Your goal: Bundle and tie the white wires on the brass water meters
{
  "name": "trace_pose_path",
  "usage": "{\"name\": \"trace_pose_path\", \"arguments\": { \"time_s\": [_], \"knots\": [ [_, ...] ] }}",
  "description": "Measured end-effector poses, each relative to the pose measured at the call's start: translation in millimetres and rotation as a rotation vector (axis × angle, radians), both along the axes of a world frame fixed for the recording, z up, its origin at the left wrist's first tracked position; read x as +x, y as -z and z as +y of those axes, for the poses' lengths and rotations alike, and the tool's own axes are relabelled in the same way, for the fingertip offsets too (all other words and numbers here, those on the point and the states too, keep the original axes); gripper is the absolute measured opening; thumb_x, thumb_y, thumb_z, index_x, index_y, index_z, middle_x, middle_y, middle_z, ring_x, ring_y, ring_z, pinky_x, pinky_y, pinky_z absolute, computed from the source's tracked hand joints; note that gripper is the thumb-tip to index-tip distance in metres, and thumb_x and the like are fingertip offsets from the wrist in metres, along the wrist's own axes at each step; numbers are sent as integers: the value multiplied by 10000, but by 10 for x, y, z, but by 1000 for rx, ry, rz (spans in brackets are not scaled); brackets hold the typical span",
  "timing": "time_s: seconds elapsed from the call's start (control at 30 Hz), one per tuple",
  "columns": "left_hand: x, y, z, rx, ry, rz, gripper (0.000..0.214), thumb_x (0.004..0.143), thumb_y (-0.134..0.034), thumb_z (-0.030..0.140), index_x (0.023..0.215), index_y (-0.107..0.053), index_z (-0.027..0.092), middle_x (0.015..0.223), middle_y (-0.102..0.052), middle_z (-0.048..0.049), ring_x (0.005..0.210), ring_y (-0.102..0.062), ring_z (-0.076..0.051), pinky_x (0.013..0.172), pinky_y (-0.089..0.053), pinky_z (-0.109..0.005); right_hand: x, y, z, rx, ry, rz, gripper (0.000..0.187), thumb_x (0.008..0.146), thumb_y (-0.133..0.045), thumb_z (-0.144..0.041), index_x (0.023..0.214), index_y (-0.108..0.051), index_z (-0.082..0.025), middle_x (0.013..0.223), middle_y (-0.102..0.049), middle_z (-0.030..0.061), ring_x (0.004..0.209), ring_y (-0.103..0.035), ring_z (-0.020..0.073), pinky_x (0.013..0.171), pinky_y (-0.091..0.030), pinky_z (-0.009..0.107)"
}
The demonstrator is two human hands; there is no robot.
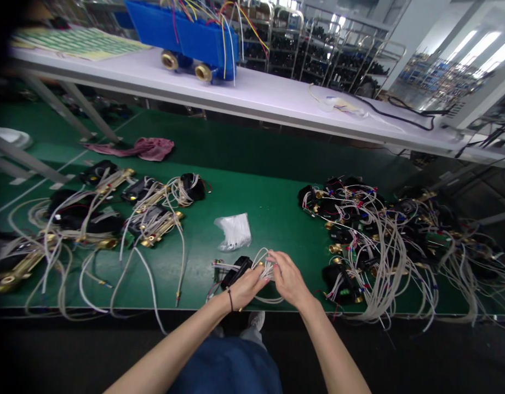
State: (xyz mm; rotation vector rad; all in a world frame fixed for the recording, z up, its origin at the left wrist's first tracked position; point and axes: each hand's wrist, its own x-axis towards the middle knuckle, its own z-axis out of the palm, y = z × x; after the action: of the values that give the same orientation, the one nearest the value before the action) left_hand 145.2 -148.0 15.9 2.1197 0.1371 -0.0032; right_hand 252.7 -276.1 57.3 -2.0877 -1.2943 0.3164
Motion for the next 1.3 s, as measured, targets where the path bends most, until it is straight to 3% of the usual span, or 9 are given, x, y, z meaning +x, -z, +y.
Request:
{"name": "trace_pose_path", "arguments": {
  "time_s": [0.1,0.3,0.57,0.7,0.87,0.93,1.03,1.13,1.3],
  "knots": [
    [-11,-13,31,-21,-19,14,249,870,-318,320,1008,-473,182,889,-562,-43,793,-513,-174,720,-387,-289,-22,86,-83,-48,21,60,304,859,-382,-240,1142,-482,-197,1050,-576,75,1039,-493,192,913,-399,373],
    [-22,0,41,-71,-124,20,276,872,-317,336,953,-542,198,835,-595,-15,811,-508,-167,760,-364,-280,-191,202,-209,13,181,203,243,861,-396,-291,1020,-565,-218,979,-606,54,930,-561,178,827,-452,322],
    [23,-64,70,-22,-25,39,252,845,-380,319,903,-602,215,783,-624,5,766,-524,-157,781,-328,-280,-106,137,-180,19,232,182,289,828,-480,-331,1082,-542,-209,904,-636,46,876,-573,183,817,-446,323],
    [43,-47,69,-4,15,21,241,844,-384,312,885,-599,212,790,-623,6,751,-530,-149,759,-327,-262,-66,32,-159,31,146,44,194,855,-456,-311,840,-620,-208,793,-624,41,764,-561,173,714,-456,300],
    [45,-22,30,80,97,-29,220,849,-405,315,815,-592,205,771,-623,2,762,-549,-157,740,-318,-276,-56,-104,-58,-37,-103,-206,217,865,-437,-270,807,-632,-194,883,-630,70,870,-509,207,782,-408,344],
    [26,-28,19,113,131,-52,205,845,-423,299,783,-588,196,817,-631,-13,817,-549,-166,775,-304,-296,11,-84,-4,-140,-56,-113,219,850,-457,-283,749,-627,-189,789,-636,54,793,-523,191,724,-406,317],
    [-16,-33,25,75,130,-88,205,862,-397,280,867,-592,215,903,-636,-21,886,-539,-163,831,-282,-315,136,36,26,-281,108,236,250,804,-492,-317,635,-594,-163,611,-599,21,592,-518,143,570,-387,255],
    [-42,-7,41,25,46,-83,203,861,-399,288,937,-578,230,934,-637,-13,898,-527,-165,846,-286,-323,133,145,-13,-300,188,418,283,797,-473,-329,596,-559,-149,558,-563,4,521,-495,122,502,-354,230],
    [-18,56,23,-98,-148,-34,197,836,-440,292,1005,-498,211,739,-635,34,765,-541,-140,831,-325,-298,-191,124,-114,-151,160,-174,224,855,-414,-233,681,-536,-161,680,-554,44,694,-484,170,651,-376,295]
  ]
}}
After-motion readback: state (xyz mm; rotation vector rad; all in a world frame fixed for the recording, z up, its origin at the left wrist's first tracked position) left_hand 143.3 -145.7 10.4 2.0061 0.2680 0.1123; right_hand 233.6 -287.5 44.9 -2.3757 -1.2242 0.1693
